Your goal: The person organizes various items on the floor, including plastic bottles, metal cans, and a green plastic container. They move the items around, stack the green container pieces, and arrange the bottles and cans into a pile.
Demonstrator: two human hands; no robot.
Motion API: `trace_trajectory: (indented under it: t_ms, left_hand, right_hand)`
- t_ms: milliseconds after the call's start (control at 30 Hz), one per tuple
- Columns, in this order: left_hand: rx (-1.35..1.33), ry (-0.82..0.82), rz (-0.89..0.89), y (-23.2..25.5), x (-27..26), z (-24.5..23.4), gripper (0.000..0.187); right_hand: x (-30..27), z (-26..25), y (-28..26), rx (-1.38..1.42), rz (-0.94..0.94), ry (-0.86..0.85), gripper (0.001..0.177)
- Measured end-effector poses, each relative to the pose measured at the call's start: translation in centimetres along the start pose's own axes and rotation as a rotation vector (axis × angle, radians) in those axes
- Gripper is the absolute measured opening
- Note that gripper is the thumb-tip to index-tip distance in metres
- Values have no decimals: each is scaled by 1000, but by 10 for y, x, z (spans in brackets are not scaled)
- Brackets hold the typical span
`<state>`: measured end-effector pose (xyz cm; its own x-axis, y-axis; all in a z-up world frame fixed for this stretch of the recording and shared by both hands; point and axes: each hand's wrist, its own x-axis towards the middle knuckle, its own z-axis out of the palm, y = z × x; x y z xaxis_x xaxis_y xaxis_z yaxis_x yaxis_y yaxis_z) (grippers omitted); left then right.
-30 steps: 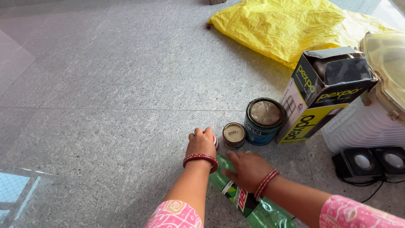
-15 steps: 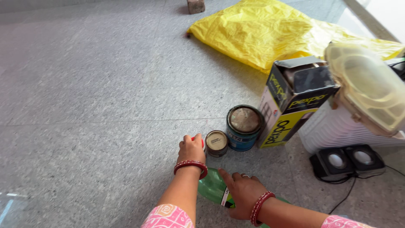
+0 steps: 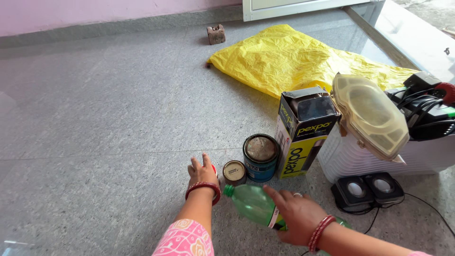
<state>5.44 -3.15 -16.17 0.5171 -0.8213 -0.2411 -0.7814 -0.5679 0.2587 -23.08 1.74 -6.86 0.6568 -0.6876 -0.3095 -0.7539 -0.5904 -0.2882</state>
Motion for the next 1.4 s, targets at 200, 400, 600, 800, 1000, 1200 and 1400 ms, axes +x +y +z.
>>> trace_trajectory:
  t_ms: [200,400,600,800,1000,1200,1400]
  left_hand:
    - [-360,427,209,49,5,-15,55]
    - [-1151,190,240,113,-19,-75,63]
    - [-1300,-134,379,153,-69,-108,49]
    - [-1060,-65,487,166,-89,-95,34]
    - [-815,169,558,153,-103,-90,29]
    - [-621,388,485,105,-146,-96,36]
    - [-563,517,289,82,-192,-74,40]
  right_hand:
    - [-13,-40,11,38,105,173,122]
    - [-14,-88,19,178,102,396,126]
    - [-19,-89,34,355,29,509,126]
    - [-22,-52,72,517,-213,396,120]
    - [-14,-17,90,420,-171,228,87]
    - [23,-2,54,481,-218,235,72]
    - [51,1,26,627,-616,290,68]
